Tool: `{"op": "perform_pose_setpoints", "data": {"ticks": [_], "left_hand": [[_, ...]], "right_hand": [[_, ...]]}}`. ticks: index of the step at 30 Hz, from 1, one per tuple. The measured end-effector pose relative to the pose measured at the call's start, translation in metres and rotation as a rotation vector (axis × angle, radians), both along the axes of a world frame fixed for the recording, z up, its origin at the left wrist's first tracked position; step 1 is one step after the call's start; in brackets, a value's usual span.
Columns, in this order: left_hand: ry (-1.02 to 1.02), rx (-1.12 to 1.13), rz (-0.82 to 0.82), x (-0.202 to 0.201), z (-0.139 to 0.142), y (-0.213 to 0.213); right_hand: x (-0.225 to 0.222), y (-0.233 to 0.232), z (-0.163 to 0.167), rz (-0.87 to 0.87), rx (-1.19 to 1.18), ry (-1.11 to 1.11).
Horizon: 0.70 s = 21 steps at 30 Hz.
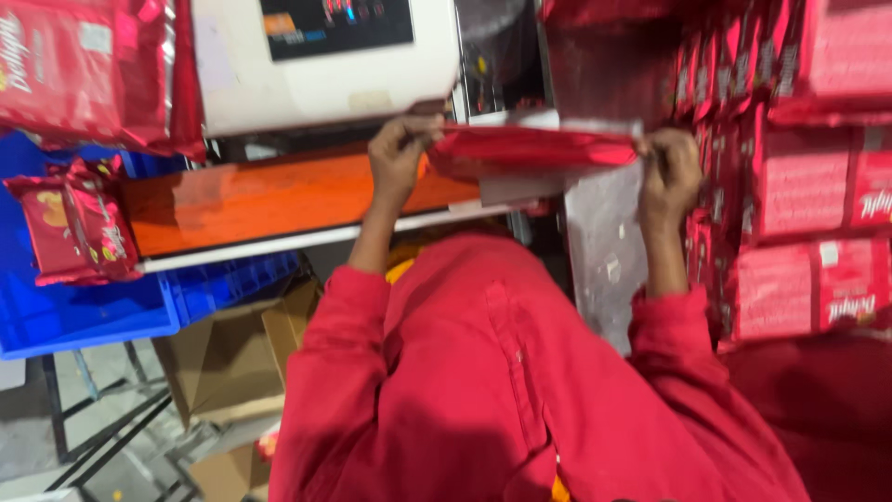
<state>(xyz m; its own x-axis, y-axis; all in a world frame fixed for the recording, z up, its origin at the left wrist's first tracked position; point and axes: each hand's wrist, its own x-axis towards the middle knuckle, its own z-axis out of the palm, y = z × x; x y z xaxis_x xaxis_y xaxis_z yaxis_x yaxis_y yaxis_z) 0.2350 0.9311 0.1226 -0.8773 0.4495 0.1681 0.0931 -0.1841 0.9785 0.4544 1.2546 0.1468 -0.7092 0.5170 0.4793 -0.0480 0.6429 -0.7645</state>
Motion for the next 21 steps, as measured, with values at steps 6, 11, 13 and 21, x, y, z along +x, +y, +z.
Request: {"op": "perform_pose_setpoints", "data": {"ticks": [6,11,13,21], "left_hand": [[0.030,0.022,-0.036,-0.010,-0.001,0.002],[0.218,-0.112,-0.023,-0.011,0.001,0.002],[0.021,-0.004,-0.061,-0.010,0.009,0.003],[0.323,-0.039,0.013,0.019,0.065,-0.033]], "right_hand": [[0.004,0.008,-0.008,-0.041,0.097,-0.008],[-0.002,0.013,-0.010,-0.040,0.166,-0.037],[-0.004,0.013,-0.008,-0.024,0.150,-0.035],[0.048,0.014,0.044,0.056,-0.030,-0.166]]}}
